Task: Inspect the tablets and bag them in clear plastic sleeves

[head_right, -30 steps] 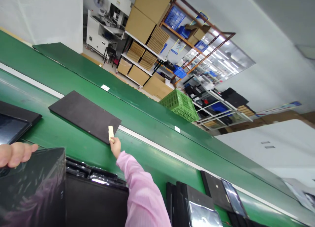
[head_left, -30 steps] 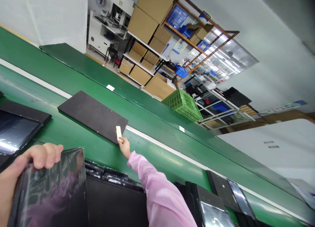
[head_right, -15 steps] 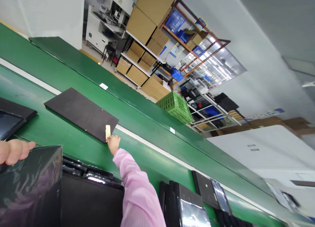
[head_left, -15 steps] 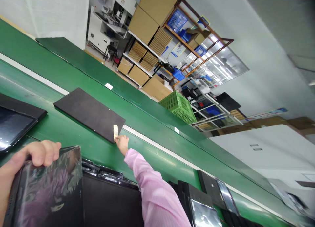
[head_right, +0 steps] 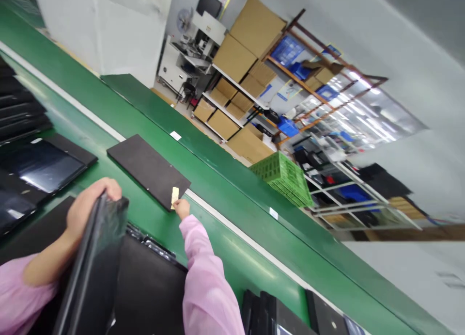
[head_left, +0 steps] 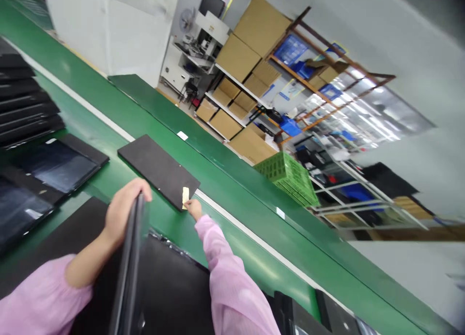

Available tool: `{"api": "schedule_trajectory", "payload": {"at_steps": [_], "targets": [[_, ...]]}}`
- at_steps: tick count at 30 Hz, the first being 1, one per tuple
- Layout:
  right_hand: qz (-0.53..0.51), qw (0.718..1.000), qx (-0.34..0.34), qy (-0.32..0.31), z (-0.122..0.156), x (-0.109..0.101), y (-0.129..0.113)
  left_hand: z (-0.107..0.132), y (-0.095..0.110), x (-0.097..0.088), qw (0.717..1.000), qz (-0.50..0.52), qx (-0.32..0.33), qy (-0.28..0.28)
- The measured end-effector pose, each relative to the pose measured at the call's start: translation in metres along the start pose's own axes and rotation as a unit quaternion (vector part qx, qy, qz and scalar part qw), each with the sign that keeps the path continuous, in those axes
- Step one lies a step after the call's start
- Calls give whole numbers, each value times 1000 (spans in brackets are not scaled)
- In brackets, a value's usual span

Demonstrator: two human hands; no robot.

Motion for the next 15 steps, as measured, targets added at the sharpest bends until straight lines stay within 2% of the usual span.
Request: {"api": "schedule_trajectory", "payload": {"at_steps": [3,6,10,12,15], "targets": [[-24,1000,-2,-2,10,-8,-13,0,13,18,1000,1,-23,-9],[-62,998,-17,20,22,-24,-33,0,18,23,1000,-8,-29,-1],[-129,984,-88,82,41,-67,-80,7,26,30,1000,-5,-15,-13],[-171,967,-146,117,64,-96,-109,12,32,35,1000,-6,-7,-24],[-227,931,-228,171,128,-135,-147,20,39,48,998,-5,-2,-57]]}}
Point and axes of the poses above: each hand's wrist, its own z-axis away from the middle knuckle, its own x-axis out of the palm, y = z × x, the point moved 5 cm from there along -z, towards the middle knuckle, and after that the axes turned 12 degrees about -x, right-handed, at the moved point
